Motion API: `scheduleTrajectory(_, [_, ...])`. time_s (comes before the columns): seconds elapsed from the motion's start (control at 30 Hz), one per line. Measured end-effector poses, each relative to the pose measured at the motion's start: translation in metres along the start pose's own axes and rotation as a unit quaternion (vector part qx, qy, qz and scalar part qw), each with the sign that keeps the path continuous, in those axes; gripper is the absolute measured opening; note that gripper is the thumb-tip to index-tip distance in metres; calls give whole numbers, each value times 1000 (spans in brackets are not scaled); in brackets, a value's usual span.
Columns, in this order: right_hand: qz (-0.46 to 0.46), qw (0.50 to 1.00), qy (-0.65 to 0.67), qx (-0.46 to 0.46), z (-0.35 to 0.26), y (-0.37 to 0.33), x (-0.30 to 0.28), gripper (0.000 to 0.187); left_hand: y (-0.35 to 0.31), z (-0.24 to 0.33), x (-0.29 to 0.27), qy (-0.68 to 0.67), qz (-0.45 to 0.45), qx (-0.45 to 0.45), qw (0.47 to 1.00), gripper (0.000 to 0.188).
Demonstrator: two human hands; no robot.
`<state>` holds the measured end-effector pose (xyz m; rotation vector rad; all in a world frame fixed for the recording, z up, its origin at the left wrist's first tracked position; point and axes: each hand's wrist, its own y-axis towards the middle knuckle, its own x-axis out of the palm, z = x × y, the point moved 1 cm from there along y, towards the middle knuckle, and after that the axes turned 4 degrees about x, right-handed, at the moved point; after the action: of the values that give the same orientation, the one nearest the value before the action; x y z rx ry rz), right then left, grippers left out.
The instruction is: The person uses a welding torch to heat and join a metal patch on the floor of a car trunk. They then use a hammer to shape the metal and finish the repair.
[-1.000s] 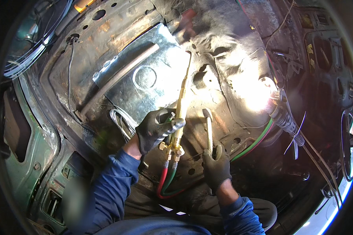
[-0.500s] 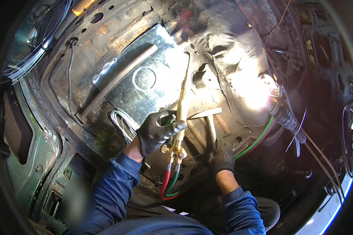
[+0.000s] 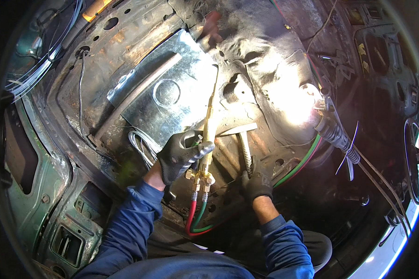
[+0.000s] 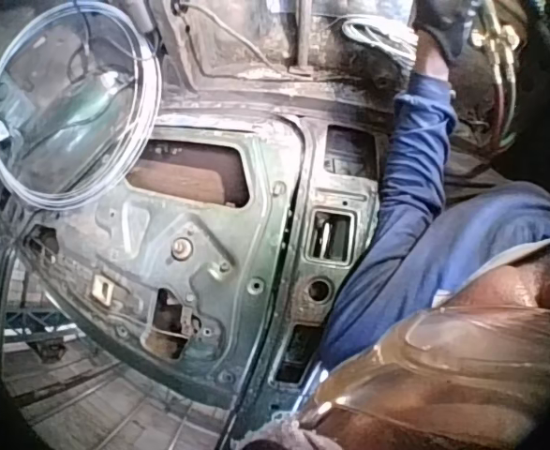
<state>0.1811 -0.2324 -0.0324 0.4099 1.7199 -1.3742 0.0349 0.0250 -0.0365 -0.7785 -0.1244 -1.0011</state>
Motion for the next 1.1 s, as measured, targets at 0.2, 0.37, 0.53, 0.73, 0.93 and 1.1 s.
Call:
scheduleTrajectory(0.2, [-22,998,64,-1,-7,0,2,67,6,-10,-7,34,16,59,998,39])
scheduleTrajectory(0.37, [-16,995,95,-9,-14,-3,0,69,1,5,-5,22,10,37,999,41])
scheduleTrajectory(0.53, [-21,997,68,-4,-15,-4,3,74,3,-1,-9,19,13,32,999,40])
scheduleTrajectory(0.73, [-56,995,82,17,-16,-1,2,75,7,-9,-8,7,8,35,999,41])
scheduleTrajectory(0.93, [-33,997,69,-6,-13,-4,1,75,8,-15,-6,28,4,44,999,41])
scheduleTrajectory(1.1, [-22,994,109,-14,-19,-5,-3,73,5,-14,-5,69,3,62,996,40])
